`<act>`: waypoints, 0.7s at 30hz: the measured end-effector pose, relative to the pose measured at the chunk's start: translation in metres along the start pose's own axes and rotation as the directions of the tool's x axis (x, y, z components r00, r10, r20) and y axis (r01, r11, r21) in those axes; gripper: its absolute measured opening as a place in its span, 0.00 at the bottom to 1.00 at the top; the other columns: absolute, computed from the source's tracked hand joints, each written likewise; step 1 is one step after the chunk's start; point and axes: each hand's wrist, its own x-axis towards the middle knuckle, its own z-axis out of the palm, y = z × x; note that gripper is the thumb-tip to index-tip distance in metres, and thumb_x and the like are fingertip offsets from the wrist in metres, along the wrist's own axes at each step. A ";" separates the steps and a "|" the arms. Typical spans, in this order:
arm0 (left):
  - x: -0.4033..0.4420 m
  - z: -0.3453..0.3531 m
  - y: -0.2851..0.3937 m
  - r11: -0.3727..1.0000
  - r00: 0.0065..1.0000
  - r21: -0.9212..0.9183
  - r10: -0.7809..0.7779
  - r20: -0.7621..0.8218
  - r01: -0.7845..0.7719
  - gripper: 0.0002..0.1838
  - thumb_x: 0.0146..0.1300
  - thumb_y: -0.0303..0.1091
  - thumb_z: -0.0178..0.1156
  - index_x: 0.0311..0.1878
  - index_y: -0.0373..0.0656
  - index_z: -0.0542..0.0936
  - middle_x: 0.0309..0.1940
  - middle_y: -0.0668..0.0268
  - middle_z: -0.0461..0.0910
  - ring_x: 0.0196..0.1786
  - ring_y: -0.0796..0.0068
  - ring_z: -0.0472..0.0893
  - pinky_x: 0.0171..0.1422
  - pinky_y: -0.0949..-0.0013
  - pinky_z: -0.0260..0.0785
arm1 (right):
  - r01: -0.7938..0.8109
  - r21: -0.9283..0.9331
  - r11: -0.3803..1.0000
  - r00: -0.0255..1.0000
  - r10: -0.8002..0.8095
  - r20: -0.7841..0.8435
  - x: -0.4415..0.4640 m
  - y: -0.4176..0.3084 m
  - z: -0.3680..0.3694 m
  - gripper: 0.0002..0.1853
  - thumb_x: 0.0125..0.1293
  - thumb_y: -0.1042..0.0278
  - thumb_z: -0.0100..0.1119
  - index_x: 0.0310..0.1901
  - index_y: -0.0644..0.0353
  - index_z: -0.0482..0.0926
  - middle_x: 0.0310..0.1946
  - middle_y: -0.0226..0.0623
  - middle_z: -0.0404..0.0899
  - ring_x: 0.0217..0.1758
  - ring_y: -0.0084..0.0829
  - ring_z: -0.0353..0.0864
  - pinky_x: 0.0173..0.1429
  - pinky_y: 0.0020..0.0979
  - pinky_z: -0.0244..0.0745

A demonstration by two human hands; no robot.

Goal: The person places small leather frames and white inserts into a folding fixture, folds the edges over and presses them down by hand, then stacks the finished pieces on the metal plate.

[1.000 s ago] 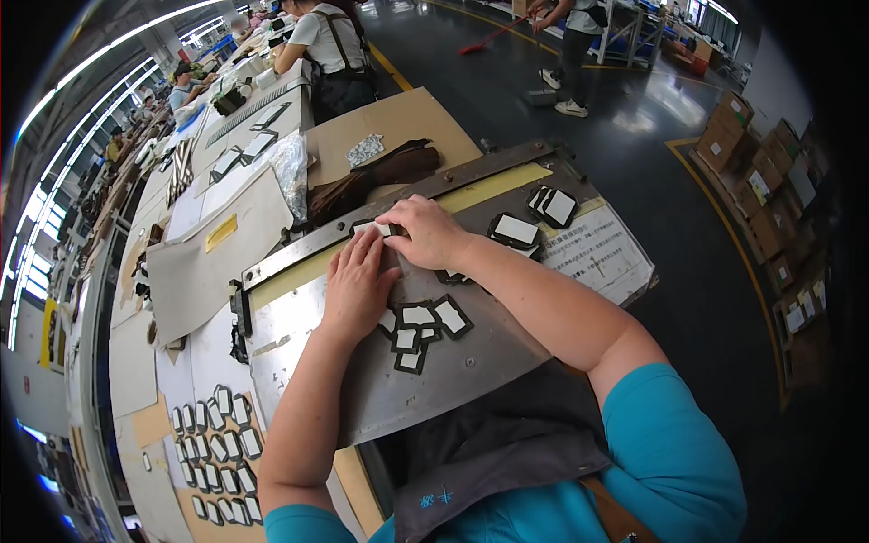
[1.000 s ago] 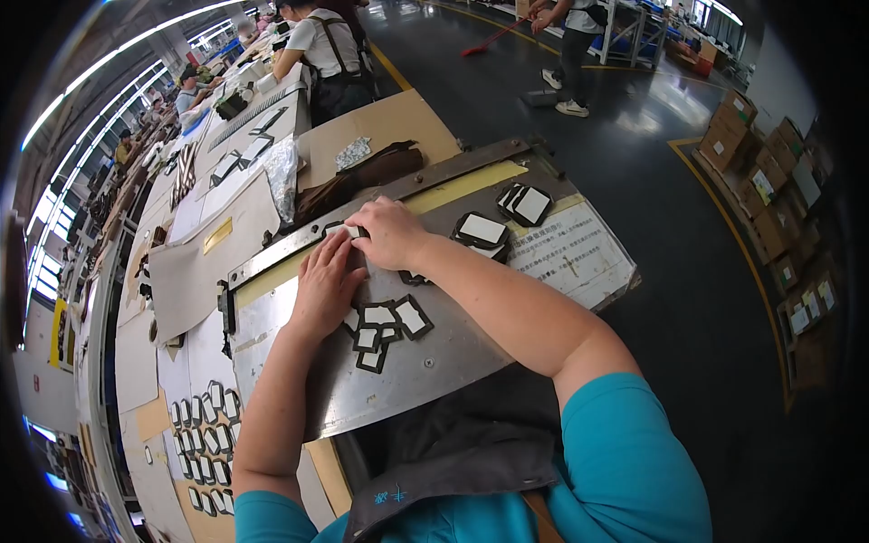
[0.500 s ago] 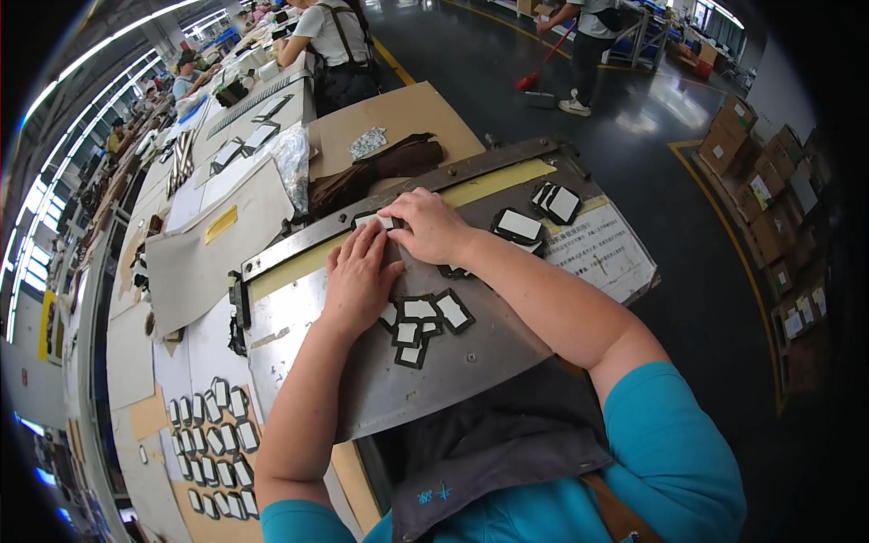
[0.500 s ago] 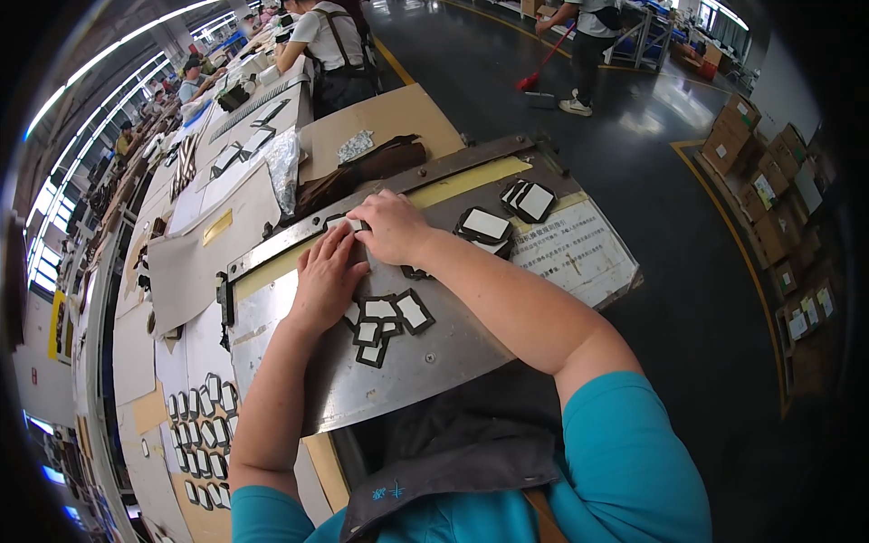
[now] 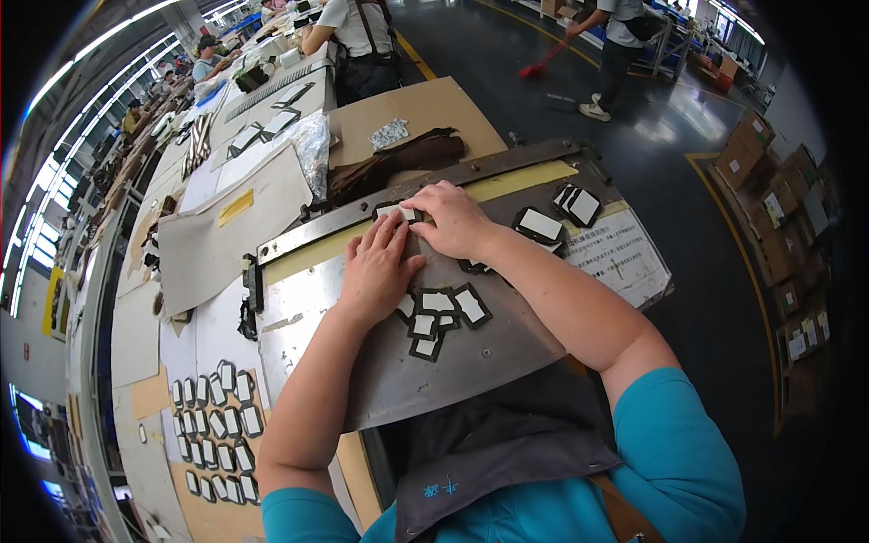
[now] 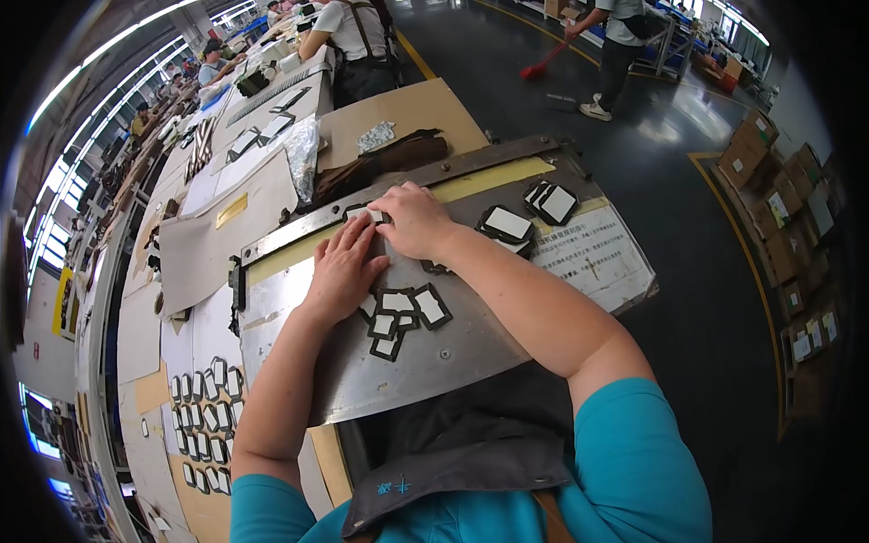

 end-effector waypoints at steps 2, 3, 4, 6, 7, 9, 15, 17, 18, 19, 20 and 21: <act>0.000 -0.001 0.001 1.000 1.000 0.003 -0.002 0.003 0.002 0.34 0.70 0.51 0.54 0.73 0.41 0.64 0.75 0.60 0.59 0.78 0.61 0.55 0.77 0.53 0.46 | -0.019 0.001 1.000 0.999 0.019 0.028 0.000 -0.001 -0.002 0.19 0.61 0.65 0.64 0.54 0.57 0.81 0.50 0.38 0.80 0.58 0.40 0.73 0.66 0.39 0.68; 0.000 -0.001 0.001 1.000 1.000 0.005 -0.003 0.008 0.003 0.34 0.70 0.51 0.54 0.73 0.41 0.63 0.76 0.60 0.58 0.78 0.61 0.55 0.78 0.53 0.46 | -0.019 0.002 1.000 0.999 0.019 0.029 0.000 -0.001 -0.002 0.19 0.61 0.65 0.64 0.54 0.57 0.81 0.50 0.38 0.80 0.58 0.40 0.73 0.66 0.39 0.68; 0.000 -0.001 0.001 1.000 1.000 0.005 -0.004 0.009 0.004 0.34 0.70 0.51 0.54 0.73 0.41 0.63 0.76 0.60 0.58 0.78 0.61 0.55 0.78 0.53 0.46 | -0.012 -0.005 1.000 1.000 0.012 0.020 0.000 -0.002 -0.002 0.19 0.61 0.65 0.64 0.55 0.57 0.81 0.50 0.38 0.80 0.58 0.40 0.73 0.66 0.39 0.68; 0.000 -0.002 0.001 1.000 1.000 0.007 -0.011 0.023 0.011 0.35 0.71 0.51 0.53 0.74 0.40 0.62 0.76 0.60 0.57 0.79 0.61 0.54 0.78 0.52 0.45 | -0.005 -0.012 1.000 1.000 0.005 0.012 -0.001 -0.002 -0.001 0.19 0.61 0.65 0.65 0.55 0.57 0.81 0.50 0.38 0.80 0.58 0.40 0.73 0.66 0.39 0.68; 0.000 -0.002 0.002 1.000 1.000 0.007 -0.011 0.023 0.011 0.35 0.71 0.51 0.53 0.74 0.40 0.62 0.76 0.60 0.57 0.79 0.61 0.54 0.78 0.52 0.45 | -0.007 -0.010 1.000 1.000 0.007 0.016 0.000 -0.002 -0.002 0.19 0.61 0.65 0.65 0.55 0.57 0.81 0.50 0.38 0.80 0.58 0.40 0.73 0.66 0.39 0.68; -0.001 -0.004 0.003 1.000 0.999 0.024 -0.019 0.045 0.018 0.35 0.71 0.52 0.52 0.74 0.41 0.61 0.76 0.61 0.57 0.79 0.61 0.54 0.78 0.52 0.45 | -0.010 -0.008 1.000 1.000 0.010 0.020 -0.001 -0.002 -0.002 0.19 0.61 0.65 0.65 0.55 0.57 0.81 0.50 0.38 0.80 0.58 0.41 0.73 0.66 0.39 0.68; -0.001 -0.004 0.004 0.999 0.998 0.018 -0.035 0.055 0.034 0.36 0.71 0.54 0.53 0.74 0.41 0.61 0.77 0.61 0.56 0.79 0.62 0.54 0.78 0.52 0.44 | -0.008 0.000 1.000 1.000 0.008 0.015 -0.001 0.000 -0.001 0.19 0.60 0.65 0.65 0.54 0.56 0.81 0.49 0.38 0.80 0.57 0.40 0.73 0.64 0.39 0.69; -0.001 -0.002 0.003 1.000 0.999 0.006 -0.025 0.039 0.025 0.36 0.70 0.55 0.53 0.73 0.41 0.63 0.76 0.60 0.58 0.79 0.63 0.55 0.78 0.53 0.45 | -0.005 -0.038 0.999 1.000 0.004 -0.008 -0.001 0.000 -0.001 0.19 0.59 0.66 0.66 0.53 0.57 0.82 0.49 0.37 0.80 0.56 0.40 0.74 0.63 0.39 0.69; -0.001 -0.002 0.002 1.000 1.000 -0.003 -0.017 0.022 0.017 0.36 0.69 0.55 0.53 0.72 0.40 0.65 0.75 0.60 0.60 0.78 0.63 0.56 0.77 0.53 0.46 | -0.005 -0.038 0.999 1.000 0.005 -0.006 -0.001 -0.002 -0.002 0.19 0.59 0.66 0.66 0.53 0.57 0.82 0.49 0.37 0.80 0.56 0.40 0.74 0.63 0.39 0.69; -0.001 -0.002 0.002 1.000 1.000 -0.005 -0.018 0.024 0.018 0.36 0.69 0.55 0.53 0.72 0.40 0.65 0.75 0.60 0.60 0.78 0.63 0.56 0.77 0.53 0.46 | -0.008 -0.063 0.998 0.999 0.006 -0.034 -0.001 -0.003 -0.003 0.18 0.59 0.67 0.66 0.52 0.58 0.82 0.48 0.36 0.80 0.56 0.40 0.74 0.63 0.39 0.69; -0.001 -0.001 0.001 1.000 1.000 0.001 -0.014 0.019 0.014 0.36 0.70 0.56 0.53 0.72 0.40 0.65 0.75 0.60 0.60 0.78 0.63 0.56 0.77 0.53 0.46 | -0.011 -0.087 0.996 0.998 0.006 -0.059 -0.002 -0.004 -0.004 0.17 0.59 0.67 0.66 0.50 0.58 0.83 0.48 0.36 0.80 0.57 0.39 0.74 0.63 0.39 0.69; -0.001 -0.002 0.002 1.000 1.000 0.005 -0.011 0.015 0.011 0.36 0.70 0.56 0.52 0.72 0.40 0.65 0.75 0.59 0.60 0.78 0.63 0.56 0.77 0.53 0.46 | -0.013 -0.085 0.996 0.999 0.009 -0.049 -0.003 -0.004 -0.004 0.17 0.59 0.67 0.66 0.50 0.58 0.83 0.48 0.36 0.80 0.57 0.39 0.74 0.63 0.39 0.69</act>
